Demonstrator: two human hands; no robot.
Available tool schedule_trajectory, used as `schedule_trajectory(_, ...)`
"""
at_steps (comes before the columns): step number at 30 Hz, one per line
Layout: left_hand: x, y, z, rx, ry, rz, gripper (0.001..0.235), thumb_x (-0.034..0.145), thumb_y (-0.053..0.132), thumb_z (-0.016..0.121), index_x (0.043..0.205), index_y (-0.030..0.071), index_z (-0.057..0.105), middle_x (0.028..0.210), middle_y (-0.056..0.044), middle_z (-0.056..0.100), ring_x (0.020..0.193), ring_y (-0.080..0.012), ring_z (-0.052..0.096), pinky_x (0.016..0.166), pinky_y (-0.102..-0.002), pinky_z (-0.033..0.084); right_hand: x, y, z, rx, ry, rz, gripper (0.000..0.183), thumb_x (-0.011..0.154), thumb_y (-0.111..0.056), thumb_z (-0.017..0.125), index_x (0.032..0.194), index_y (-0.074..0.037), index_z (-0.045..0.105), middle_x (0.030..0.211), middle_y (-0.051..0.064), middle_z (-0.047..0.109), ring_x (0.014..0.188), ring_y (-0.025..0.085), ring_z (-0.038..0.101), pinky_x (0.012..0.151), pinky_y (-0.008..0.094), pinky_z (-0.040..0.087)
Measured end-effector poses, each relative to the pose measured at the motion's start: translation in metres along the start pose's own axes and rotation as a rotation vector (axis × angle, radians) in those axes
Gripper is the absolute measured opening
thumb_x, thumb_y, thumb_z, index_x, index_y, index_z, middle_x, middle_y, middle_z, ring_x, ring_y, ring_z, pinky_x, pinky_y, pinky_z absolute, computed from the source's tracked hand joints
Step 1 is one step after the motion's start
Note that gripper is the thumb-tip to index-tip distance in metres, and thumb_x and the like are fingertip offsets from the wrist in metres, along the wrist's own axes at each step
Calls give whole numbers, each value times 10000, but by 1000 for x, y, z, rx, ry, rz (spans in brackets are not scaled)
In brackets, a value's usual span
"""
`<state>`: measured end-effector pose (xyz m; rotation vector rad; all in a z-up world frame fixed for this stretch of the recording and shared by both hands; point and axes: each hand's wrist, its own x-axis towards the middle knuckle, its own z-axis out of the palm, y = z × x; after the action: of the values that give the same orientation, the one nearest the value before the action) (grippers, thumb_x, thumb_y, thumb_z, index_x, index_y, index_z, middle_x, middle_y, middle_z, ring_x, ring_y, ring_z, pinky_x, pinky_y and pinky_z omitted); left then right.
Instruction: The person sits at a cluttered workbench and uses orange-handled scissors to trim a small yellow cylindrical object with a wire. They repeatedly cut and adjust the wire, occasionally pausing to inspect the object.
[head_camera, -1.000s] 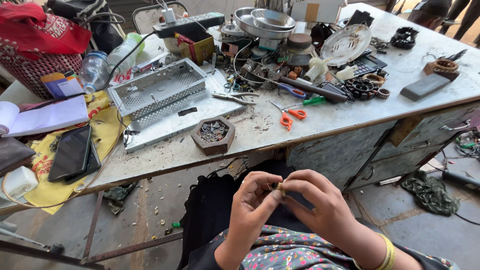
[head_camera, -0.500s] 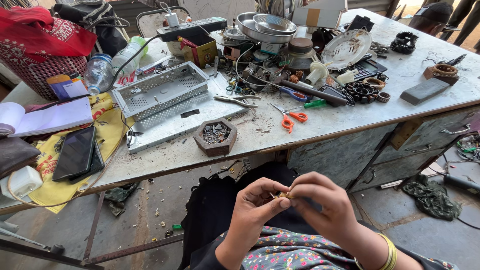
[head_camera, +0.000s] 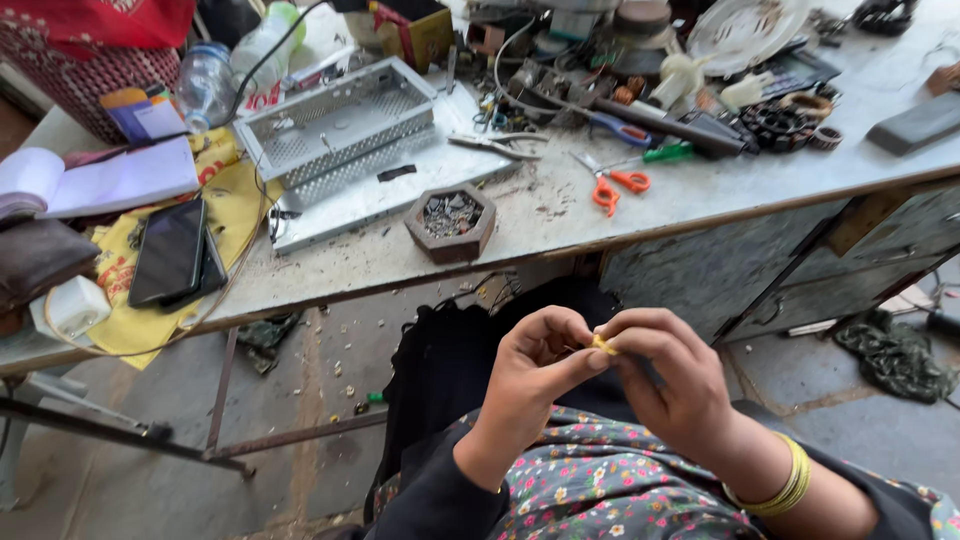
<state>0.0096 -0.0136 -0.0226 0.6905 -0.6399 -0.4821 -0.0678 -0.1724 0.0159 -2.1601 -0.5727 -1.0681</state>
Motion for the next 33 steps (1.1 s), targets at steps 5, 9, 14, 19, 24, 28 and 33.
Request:
schedule_trajectory(5,-4,0,0,87,0,-8,159,957,-76,752,1085,-16,679,1101,-80,642,1009,-101,656,911,-224,557,-6,5,1,345,17,244,165,958,64,634,1092,-10,573,1104,123,646,968,173,674,846,287,563)
schedule_trajectory(9,-6,9,6,229,-17,65,203,919,-97,763,1091,-15,696,1164,-56,612,1037,-94,653,915,-230,568,-13,9,4,613,44,356,124,1029,48,561,1132,-9,524,1157,115,599,1043,151,667,918,286,576)
schedule_trajectory(14,-7,17,9,309,-39,65,255,893,-108,755,1119,-4,698,1194,-54,613,1074,-101,661,972,-249,592,-15,13,2,762,48,488,68,1060,13,545,1125,-2,534,1147,117,596,1060,155,625,962,309,533)
schedule_trajectory(19,-4,19,3,191,-85,16,306,890,-118,737,1171,-9,687,1210,-55,618,1100,-111,664,999,-253,575,-16,14,0,1164,98,741,92,1062,-32,530,1139,12,555,1152,144,603,1068,176,592,960,338,480)
schedule_trajectory(24,-5,18,-2,67,-81,-65,390,933,-85,750,1302,-1,658,1147,-51,638,1053,-95,636,917,-219,540,-15,6,0,1155,97,740,75,1052,6,552,1127,12,543,1182,147,600,1118,190,595,983,342,482)
schedule_trajectory(28,0,5,-2,-110,155,-78,446,853,-54,755,1275,24,632,1115,-20,676,1026,-89,668,956,-239,570,-10,-8,-1,492,14,284,120,1007,12,617,1107,-29,566,1175,111,632,1115,199,655,969,338,544)
schedule_trajectory(33,3,-3,-11,-241,146,-204,308,946,29,738,1235,-25,644,1097,-98,716,1006,-161,709,930,-282,591,10,-8,2,-51,13,-113,163,904,26,688,1034,-23,603,1044,129,684,959,280,690,871,374,563)
